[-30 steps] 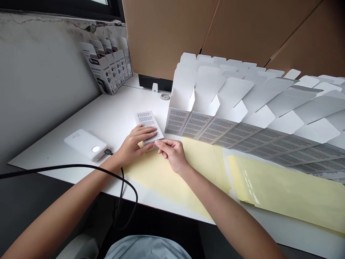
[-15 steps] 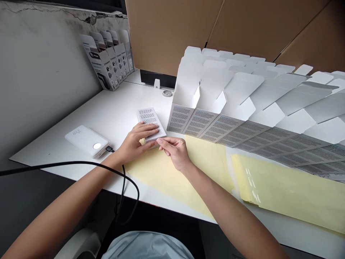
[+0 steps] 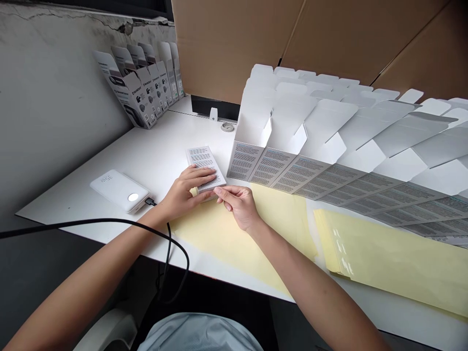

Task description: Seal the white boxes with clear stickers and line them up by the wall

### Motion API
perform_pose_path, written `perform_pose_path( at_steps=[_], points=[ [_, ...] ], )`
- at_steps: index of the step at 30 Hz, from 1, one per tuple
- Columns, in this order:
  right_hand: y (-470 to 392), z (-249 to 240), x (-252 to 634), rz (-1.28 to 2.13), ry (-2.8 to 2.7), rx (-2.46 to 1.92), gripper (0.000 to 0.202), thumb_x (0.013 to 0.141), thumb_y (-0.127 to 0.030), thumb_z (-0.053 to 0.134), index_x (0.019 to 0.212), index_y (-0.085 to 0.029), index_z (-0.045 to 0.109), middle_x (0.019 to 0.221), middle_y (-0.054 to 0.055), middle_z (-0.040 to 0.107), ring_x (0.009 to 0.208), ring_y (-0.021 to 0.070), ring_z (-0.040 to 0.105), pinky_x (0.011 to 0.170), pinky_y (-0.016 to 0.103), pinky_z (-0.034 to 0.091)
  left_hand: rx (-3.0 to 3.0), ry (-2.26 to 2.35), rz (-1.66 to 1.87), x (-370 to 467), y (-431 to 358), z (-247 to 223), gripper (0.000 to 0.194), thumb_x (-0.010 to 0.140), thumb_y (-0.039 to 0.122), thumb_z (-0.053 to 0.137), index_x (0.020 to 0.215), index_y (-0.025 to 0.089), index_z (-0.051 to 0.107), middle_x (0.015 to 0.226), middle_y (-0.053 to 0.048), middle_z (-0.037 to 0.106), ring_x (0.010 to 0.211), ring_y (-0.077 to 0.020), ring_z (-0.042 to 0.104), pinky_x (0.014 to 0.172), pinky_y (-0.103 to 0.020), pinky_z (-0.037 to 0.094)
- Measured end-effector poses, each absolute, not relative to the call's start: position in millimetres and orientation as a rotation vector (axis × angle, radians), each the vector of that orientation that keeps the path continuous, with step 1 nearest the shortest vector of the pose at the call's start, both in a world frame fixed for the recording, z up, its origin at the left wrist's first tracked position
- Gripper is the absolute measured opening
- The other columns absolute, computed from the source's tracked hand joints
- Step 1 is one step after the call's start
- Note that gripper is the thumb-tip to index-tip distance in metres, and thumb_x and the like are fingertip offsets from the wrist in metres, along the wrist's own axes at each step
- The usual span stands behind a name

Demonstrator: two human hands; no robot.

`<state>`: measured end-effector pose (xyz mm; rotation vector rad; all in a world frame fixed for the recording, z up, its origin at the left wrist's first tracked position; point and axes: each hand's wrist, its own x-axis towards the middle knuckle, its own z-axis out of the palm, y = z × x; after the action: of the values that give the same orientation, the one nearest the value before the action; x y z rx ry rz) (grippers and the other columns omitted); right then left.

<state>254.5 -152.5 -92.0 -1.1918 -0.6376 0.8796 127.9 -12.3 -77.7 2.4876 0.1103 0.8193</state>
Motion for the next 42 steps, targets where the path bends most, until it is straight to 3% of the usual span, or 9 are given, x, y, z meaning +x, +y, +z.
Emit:
perform_pose_path(
  at_steps=[10,19,42],
  points=[
    [-152.8,-88.5,252.3,0.900,-0.591,-1.256,0.029,0.066,-0.045,0.082,0.063,-0.018,0.072,0.052,-0.002,0.058,0.041,0.0058,0.037,0.041,0.024,0.026,2.483,0.114,0.829,127.9,-12.8,-77.8,0.040,0.091,0.043,0.064,0.127,0.025,0.067,0.130,-0.010,0.067,0.124,-0.0279,0.061,0.119,-0.051,0.031],
    [-152.7,-87.8,247.2,0.719,-0.694,-1.244,0.023,0.073,-0.043,0.078,0.070,-0.020,0.076,0.055,-0.002,0.059,0.043,0.0067,0.037,0.041,0.025,0.029,2.478,0.112,0.820,128.4,-12.0,-77.6,0.039,0.091,0.042,0.064,0.126,0.024,0.068,0.131,-0.011,0.066,0.125,-0.0282,0.060,0.119,-0.050,0.031],
    [-149.7,-88.5,247.5,0.890,-0.576,-1.230,0.024,0.068,-0.042,0.081,0.065,-0.019,0.074,0.052,-0.002,0.058,0.040,0.0060,0.035,0.041,0.026,0.023,2.505,0.119,0.833,127.0,-11.6,-77.3,0.041,0.090,0.041,0.066,0.125,0.021,0.067,0.130,-0.010,0.067,0.124,-0.0260,0.061,0.119,-0.048,0.032]
  ],
)
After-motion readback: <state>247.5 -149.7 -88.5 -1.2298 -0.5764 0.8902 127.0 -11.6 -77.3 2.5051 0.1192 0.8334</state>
